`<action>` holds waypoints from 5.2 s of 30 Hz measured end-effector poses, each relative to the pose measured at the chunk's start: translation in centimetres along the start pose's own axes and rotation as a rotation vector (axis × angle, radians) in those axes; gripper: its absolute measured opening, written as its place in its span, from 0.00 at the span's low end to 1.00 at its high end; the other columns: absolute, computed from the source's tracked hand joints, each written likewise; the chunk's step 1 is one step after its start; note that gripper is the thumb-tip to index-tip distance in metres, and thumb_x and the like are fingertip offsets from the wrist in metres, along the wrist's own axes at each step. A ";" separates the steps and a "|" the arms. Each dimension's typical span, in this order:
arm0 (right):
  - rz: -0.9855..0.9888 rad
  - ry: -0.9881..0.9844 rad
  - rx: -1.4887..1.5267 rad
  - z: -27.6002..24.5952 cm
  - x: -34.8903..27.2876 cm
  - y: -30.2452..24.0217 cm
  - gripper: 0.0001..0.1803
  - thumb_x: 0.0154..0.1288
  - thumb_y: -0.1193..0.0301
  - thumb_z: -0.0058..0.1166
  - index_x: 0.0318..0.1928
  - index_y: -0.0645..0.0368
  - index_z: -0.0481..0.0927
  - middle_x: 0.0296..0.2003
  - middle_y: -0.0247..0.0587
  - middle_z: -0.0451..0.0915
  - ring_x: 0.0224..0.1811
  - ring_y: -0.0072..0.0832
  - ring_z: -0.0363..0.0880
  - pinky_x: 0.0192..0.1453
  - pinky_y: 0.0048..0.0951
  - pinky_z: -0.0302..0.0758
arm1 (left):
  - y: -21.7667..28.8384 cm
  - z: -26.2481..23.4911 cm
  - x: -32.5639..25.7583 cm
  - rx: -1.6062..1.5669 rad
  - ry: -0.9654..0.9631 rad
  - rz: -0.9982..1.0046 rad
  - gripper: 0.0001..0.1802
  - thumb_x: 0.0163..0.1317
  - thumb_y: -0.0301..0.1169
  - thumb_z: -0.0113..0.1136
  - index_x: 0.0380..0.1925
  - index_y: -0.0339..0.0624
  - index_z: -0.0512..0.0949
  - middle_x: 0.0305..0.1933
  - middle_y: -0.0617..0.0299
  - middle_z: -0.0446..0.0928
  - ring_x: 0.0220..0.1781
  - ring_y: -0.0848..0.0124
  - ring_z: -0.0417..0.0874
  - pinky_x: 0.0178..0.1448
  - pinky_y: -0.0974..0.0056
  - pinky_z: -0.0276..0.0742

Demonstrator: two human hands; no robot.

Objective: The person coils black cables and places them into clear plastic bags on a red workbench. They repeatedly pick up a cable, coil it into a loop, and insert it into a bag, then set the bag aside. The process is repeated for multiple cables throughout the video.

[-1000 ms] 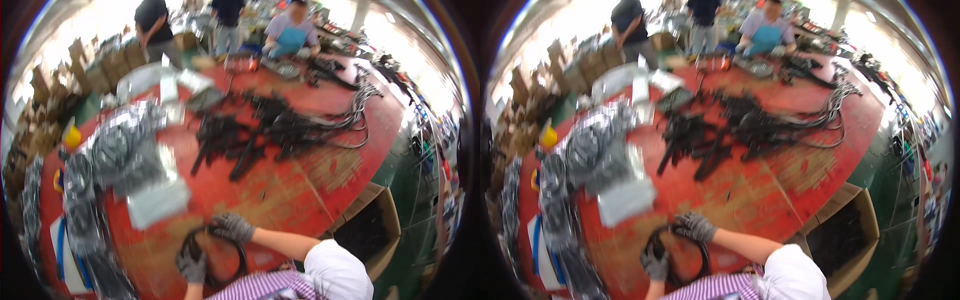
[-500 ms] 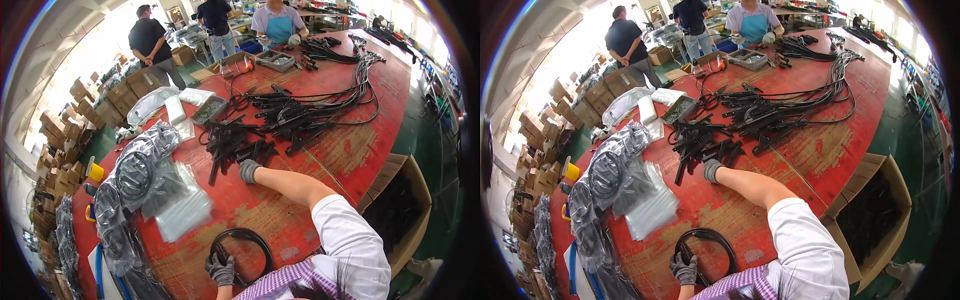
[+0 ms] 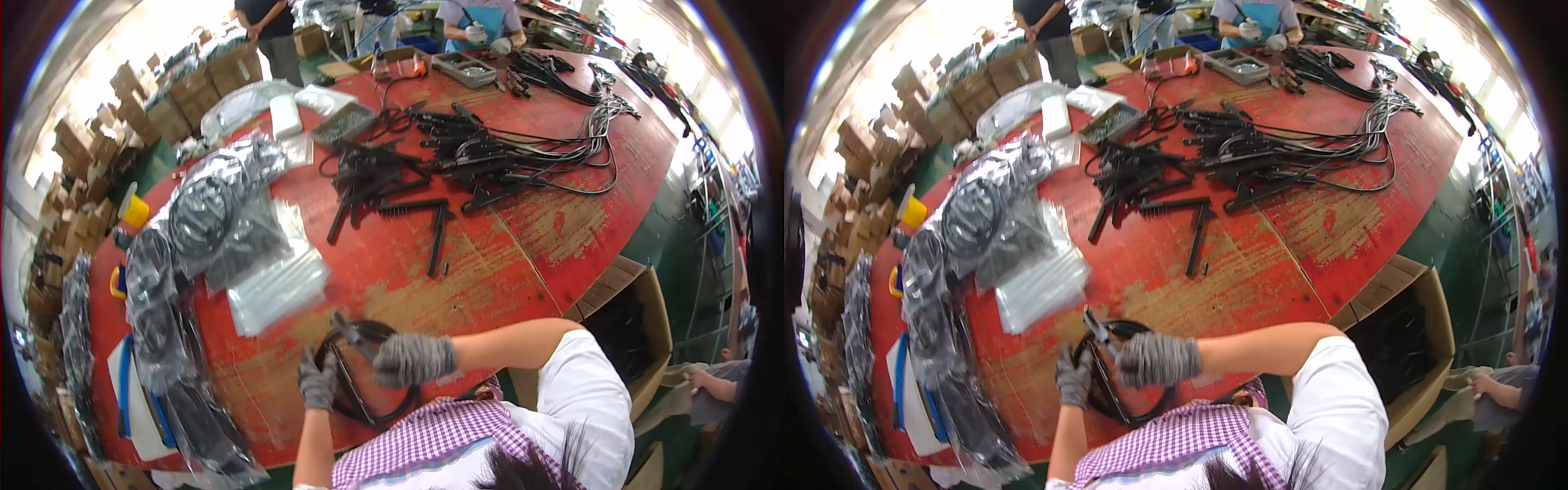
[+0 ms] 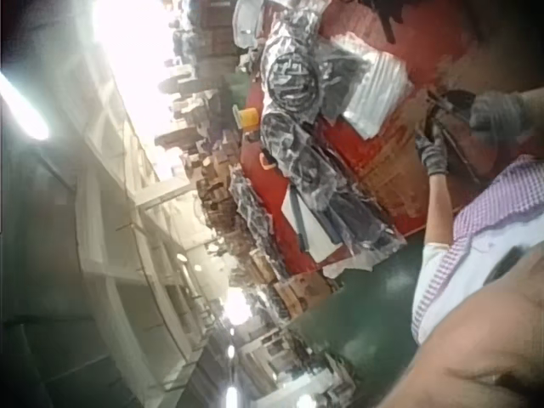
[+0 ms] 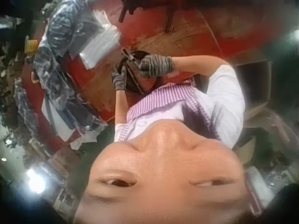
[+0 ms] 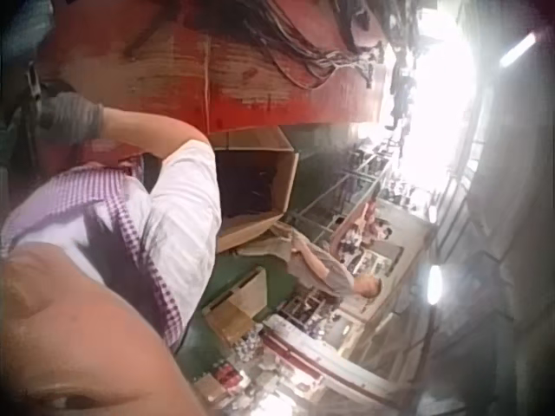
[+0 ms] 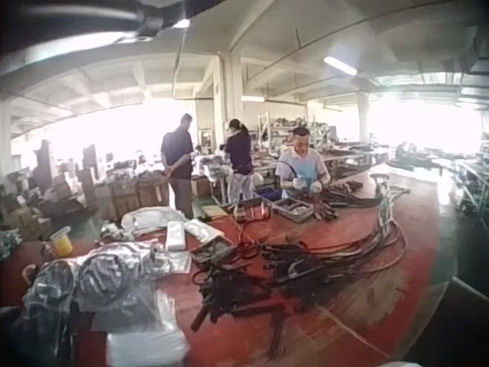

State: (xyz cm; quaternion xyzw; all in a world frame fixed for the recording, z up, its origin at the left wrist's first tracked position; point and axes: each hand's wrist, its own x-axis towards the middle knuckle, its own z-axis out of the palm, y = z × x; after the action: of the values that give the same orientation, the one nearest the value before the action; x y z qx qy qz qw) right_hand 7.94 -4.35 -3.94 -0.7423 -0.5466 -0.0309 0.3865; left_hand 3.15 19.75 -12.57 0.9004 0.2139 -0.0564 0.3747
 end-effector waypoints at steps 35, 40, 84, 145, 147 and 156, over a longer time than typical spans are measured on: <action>1.008 -0.494 -0.183 10.6 -1.6 -1.9 0.35 0.57 0.59 0.46 0.62 0.61 0.53 0.26 0.53 0.79 0.28 0.44 0.80 0.34 0.43 0.75 | -1.3 1.1 6.2 0.018 0.008 0.288 0.13 0.58 0.36 0.51 0.38 0.45 0.79 0.40 0.52 0.78 0.44 0.56 0.78 0.50 0.59 0.72; 1.074 -0.602 -0.152 11.5 -2.2 -3.2 0.47 0.58 0.51 0.47 0.66 0.62 0.38 0.25 0.55 0.79 0.27 0.45 0.80 0.32 0.43 0.75 | -1.5 1.8 6.2 0.127 0.039 0.352 0.14 0.58 0.40 0.51 0.38 0.46 0.79 0.41 0.52 0.77 0.44 0.55 0.76 0.50 0.57 0.71; 0.202 -0.028 -0.542 9.5 11.8 12.8 0.21 0.50 0.57 0.53 0.42 0.55 0.77 0.48 0.44 0.73 0.57 0.41 0.65 0.53 0.39 0.65 | -4.4 0.8 12.7 -1.692 -0.205 -0.204 0.07 0.58 0.35 0.53 0.24 0.48 0.73 0.25 0.65 0.72 0.29 0.67 0.72 0.40 0.56 0.75; 0.479 -0.145 -0.874 8.8 10.1 16.1 0.13 0.59 0.62 0.45 0.40 0.54 0.74 0.32 0.43 0.78 0.35 0.33 0.76 0.39 0.38 0.69 | -4.3 -4.9 10.2 0.965 0.181 0.149 0.35 0.57 0.24 0.45 0.65 0.55 0.51 0.37 0.52 0.73 0.33 0.61 0.79 0.33 0.56 0.78; 0.563 -0.375 -0.741 8.6 7.0 16.6 0.15 0.58 0.61 0.47 0.43 0.53 0.74 0.27 0.43 0.77 0.29 0.35 0.77 0.33 0.38 0.70 | -4.9 -3.3 10.1 1.043 0.099 0.204 0.36 0.55 0.25 0.46 0.66 0.54 0.50 0.36 0.54 0.73 0.30 0.63 0.78 0.30 0.57 0.77; 0.314 -0.302 -0.443 9.2 -11.4 6.9 0.29 0.58 0.62 0.45 0.62 0.35 0.59 0.16 0.43 0.71 0.15 0.39 0.72 0.15 0.40 0.66 | -8.2 -0.4 1.1 0.798 0.319 0.975 0.19 0.56 0.31 0.47 0.49 0.43 0.71 0.44 0.52 0.76 0.40 0.54 0.78 0.42 0.53 0.73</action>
State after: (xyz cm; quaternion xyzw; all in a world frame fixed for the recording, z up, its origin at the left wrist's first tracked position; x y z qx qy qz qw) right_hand 5.62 -8.46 -19.47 -0.8800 -0.4564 0.0218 0.1298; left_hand 0.65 25.51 -17.92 0.9615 -0.2039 0.1793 -0.0423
